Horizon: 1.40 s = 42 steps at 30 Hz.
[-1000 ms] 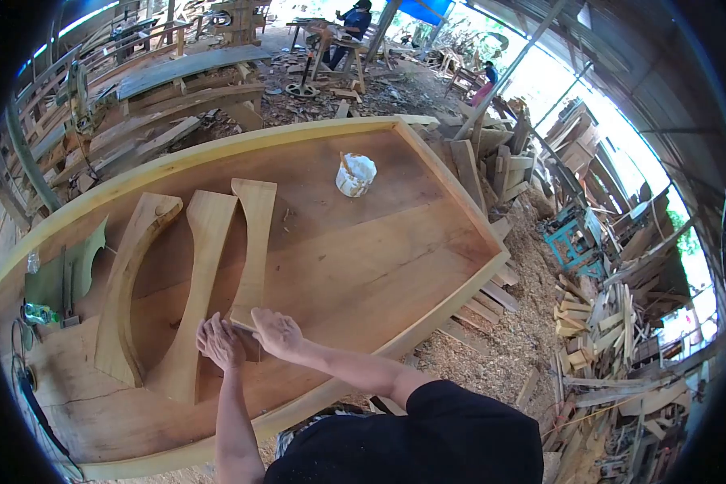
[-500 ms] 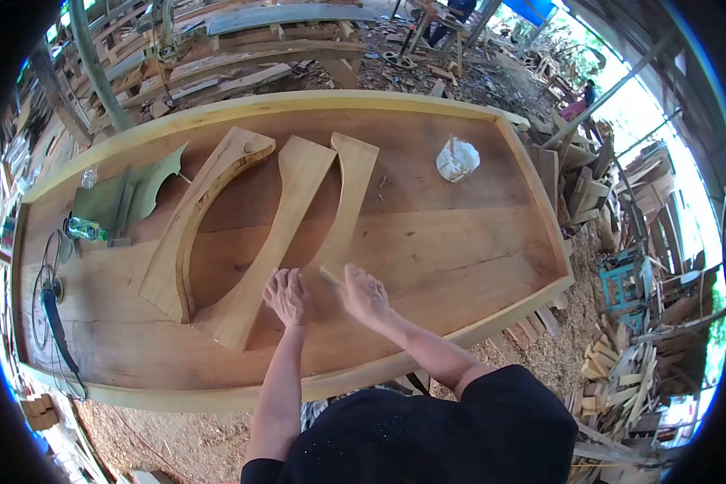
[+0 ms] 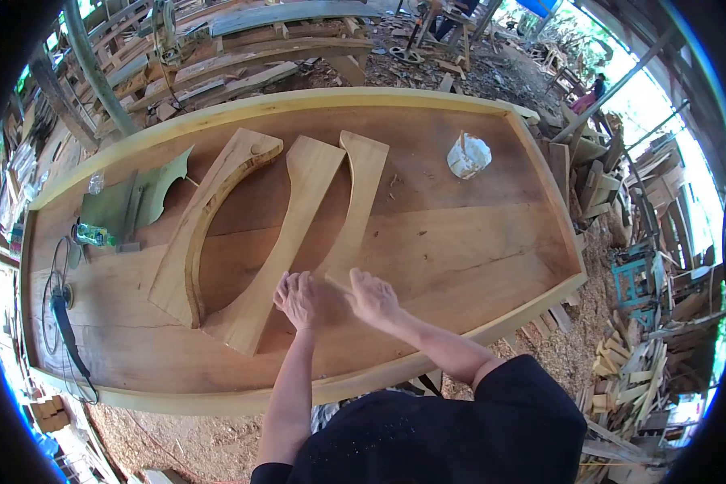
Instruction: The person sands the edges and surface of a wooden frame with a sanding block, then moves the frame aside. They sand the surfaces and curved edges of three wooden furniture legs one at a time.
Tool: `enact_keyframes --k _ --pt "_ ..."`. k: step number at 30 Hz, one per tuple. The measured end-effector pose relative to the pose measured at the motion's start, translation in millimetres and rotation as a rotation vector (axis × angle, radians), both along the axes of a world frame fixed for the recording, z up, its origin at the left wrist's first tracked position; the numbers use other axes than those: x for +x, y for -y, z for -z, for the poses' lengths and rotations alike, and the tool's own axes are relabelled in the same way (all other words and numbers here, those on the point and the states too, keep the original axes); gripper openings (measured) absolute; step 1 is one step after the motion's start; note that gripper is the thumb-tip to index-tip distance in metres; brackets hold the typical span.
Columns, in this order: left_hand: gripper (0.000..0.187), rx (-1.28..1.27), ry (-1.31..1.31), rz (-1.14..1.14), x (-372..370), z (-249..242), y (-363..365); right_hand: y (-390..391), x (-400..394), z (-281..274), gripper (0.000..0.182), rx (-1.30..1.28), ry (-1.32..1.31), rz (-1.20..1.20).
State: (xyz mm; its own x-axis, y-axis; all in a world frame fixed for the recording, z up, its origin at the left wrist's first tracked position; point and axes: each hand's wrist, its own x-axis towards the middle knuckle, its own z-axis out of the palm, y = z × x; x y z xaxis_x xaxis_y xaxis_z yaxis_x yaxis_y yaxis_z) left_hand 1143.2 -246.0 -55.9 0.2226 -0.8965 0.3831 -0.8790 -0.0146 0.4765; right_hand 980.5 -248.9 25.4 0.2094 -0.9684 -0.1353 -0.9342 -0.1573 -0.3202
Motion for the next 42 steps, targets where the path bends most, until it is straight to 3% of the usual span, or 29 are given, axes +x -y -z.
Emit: enact_keyframes --k 2,3,5,8,10,11,13,14,16,18,20,23,24,25,27,28,30,32,34,37,40,42 --pt "0.016 0.005 0.003 0.003 0.8 -5.8 0.6 25.1 -16.4 10.9 0.048 -0.110 0.035 -0.036" --pt "0.016 0.012 -0.002 0.011 -0.5 -9.1 -0.8 54.2 -19.2 -14.9 0.038 -0.135 0.018 0.051" --pt "0.015 0.027 0.011 -0.003 -3.2 -14.6 -1.0 119.2 -42.6 -6.4 0.035 -0.151 0.050 0.212" --pt "0.015 0.030 0.025 -0.010 -1.3 -12.2 -2.0 140.7 -43.7 -2.5 0.037 -0.153 0.055 0.275" --pt "0.016 0.026 0.002 -0.017 -1.8 -10.5 -0.7 89.4 -23.8 12.8 0.048 -0.184 0.036 0.232" --pt "0.016 0.021 -0.006 -0.021 -1.9 -10.3 0.0 56.3 -12.4 17.1 0.043 -0.189 0.061 0.171" --pt "0.016 0.007 -0.023 0.004 -0.2 -9.9 -1.9 -3.8 6.6 -0.7 0.037 -0.065 0.010 -0.036" --pt "0.016 0.007 -0.023 0.001 -0.4 -8.3 -0.3 -13.5 4.7 -4.8 0.045 0.010 0.033 -0.145" --pt "0.017 0.002 -0.014 0.008 1.3 -4.5 -0.5 10.4 -15.7 14.4 0.054 -0.121 0.067 -0.201" --pt "0.017 0.025 0.012 -0.004 -1.1 -8.5 -1.6 76.5 -35.0 15.5 0.058 -0.207 -0.041 -0.062" --pt "0.018 0.043 0.039 -0.015 -1.7 -11.1 0.3 145.0 -58.0 16.0 0.055 -0.191 0.075 0.117" --pt "0.019 0.050 0.019 -0.001 -1.2 -9.7 -3.8 141.7 -42.0 14.5 0.054 -0.257 -0.002 0.184" --pt "0.023 0.048 0.018 0.003 0.0 -6.5 -4.3 113.9 -27.7 6.0 0.032 -0.269 0.017 0.165" --pt "0.026 0.042 0.017 0.002 0.6 -5.5 -2.1 79.9 -17.3 6.9 0.028 -0.242 0.051 0.099" --pt "0.030 0.047 -0.010 -0.007 0.2 -6.3 -1.7 17.3 -6.9 27.7 0.037 -0.237 0.042 -0.191" --pt "0.033 0.061 -0.030 -0.009 0.0 -5.9 -1.7 -3.1 -1.9 -4.6 0.040 -0.081 0.029 -0.276" --pt "0.037 0.089 -0.022 0.000 1.1 -5.2 -2.3 15.8 -16.5 -8.0 0.040 -0.072 0.080 -0.330" --pt "0.048 0.108 -0.037 0.013 0.8 -8.9 -3.9 86.9 -50.4 32.1 0.035 -0.216 0.106 -0.293" --pt "0.042 0.069 0.008 -0.003 -0.5 -8.1 -2.6 151.3 -59.0 -6.7 0.029 -0.230 0.099 0.070" --pt "0.037 0.011 0.026 -0.001 3.3 -7.8 -6.0 142.4 -48.7 17.6 0.029 -0.364 0.065 0.110" --pt "0.037 -0.013 -0.038 -0.001 0.0 -5.7 -0.6 41.7 -12.9 8.0 0.035 -0.090 0.041 -0.115" --pt "0.036 -0.017 -0.082 0.009 2.3 -1.8 -2.9 21.2 -12.5 0.3 0.038 0.009 0.030 -0.251"
